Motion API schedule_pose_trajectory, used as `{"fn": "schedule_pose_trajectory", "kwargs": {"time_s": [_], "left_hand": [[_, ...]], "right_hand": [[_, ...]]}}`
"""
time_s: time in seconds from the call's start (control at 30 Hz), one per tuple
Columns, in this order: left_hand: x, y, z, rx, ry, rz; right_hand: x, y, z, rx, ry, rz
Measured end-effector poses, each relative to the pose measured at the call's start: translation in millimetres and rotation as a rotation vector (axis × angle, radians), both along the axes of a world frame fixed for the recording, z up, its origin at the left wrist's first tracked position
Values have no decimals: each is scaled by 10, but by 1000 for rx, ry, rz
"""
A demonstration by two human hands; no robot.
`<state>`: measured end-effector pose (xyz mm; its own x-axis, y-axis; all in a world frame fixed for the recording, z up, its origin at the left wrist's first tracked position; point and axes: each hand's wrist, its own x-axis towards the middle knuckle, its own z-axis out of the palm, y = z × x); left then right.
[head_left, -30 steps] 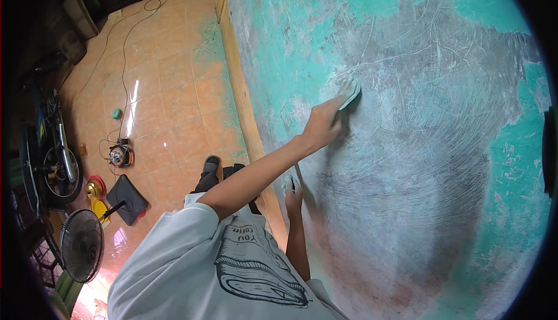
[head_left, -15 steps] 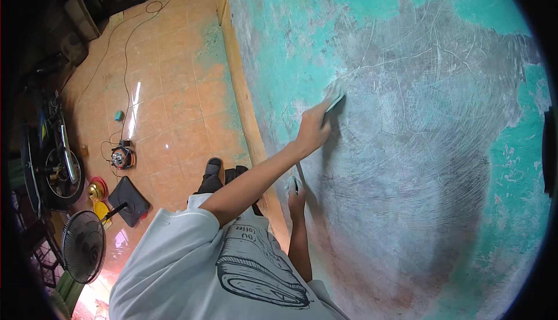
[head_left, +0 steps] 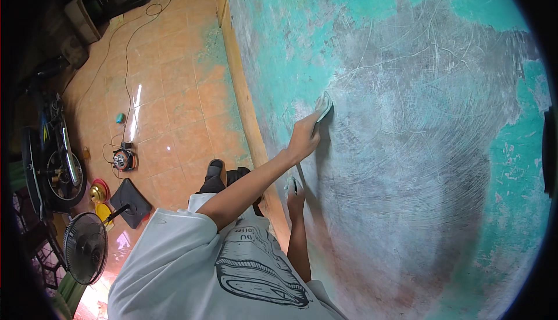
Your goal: Sanding and applying putty or plaster to a wall to repair surfaces.
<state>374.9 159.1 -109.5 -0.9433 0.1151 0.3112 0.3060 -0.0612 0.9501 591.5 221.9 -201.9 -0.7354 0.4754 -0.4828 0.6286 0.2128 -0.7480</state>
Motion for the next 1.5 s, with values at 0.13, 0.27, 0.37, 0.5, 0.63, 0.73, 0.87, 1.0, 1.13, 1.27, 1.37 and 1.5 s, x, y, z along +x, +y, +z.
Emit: {"fn": "schedule_pose_trajectory", "kwargs": {"time_s": [0.13,0.27,0.37,0.5,0.63,0.73,0.87,1.0,1.13,1.27,1.37,1.5], "left_hand": [[-130,70,434,63,25,36],[-225,81,522,57,108,32],[-77,89,276,93,91,109],[-95,16,488,4,-145,-18],[-321,52,826,141,106,0],[-254,121,539,167,190,86],[-36,91,164,43,-91,46],[-166,153,619,168,103,47],[-121,133,938,134,84,-97],[106,155,123,70,33,26],[178,136,77,35,-115,-25],[-17,270,937,196,220,7]], "right_hand": [[60,4,-40,-1,21,-37],[-10,-93,75,-48,36,-102],[57,6,-63,41,38,-19],[14,9,19,-12,39,-31],[-22,-6,36,-53,46,-125],[-50,11,81,-36,59,-113],[-51,73,71,83,77,-14],[-88,64,123,35,89,-65],[-97,91,100,63,150,-31],[-174,89,99,144,130,50],[-193,38,173,75,128,56],[-219,75,124,69,41,-3]]}}
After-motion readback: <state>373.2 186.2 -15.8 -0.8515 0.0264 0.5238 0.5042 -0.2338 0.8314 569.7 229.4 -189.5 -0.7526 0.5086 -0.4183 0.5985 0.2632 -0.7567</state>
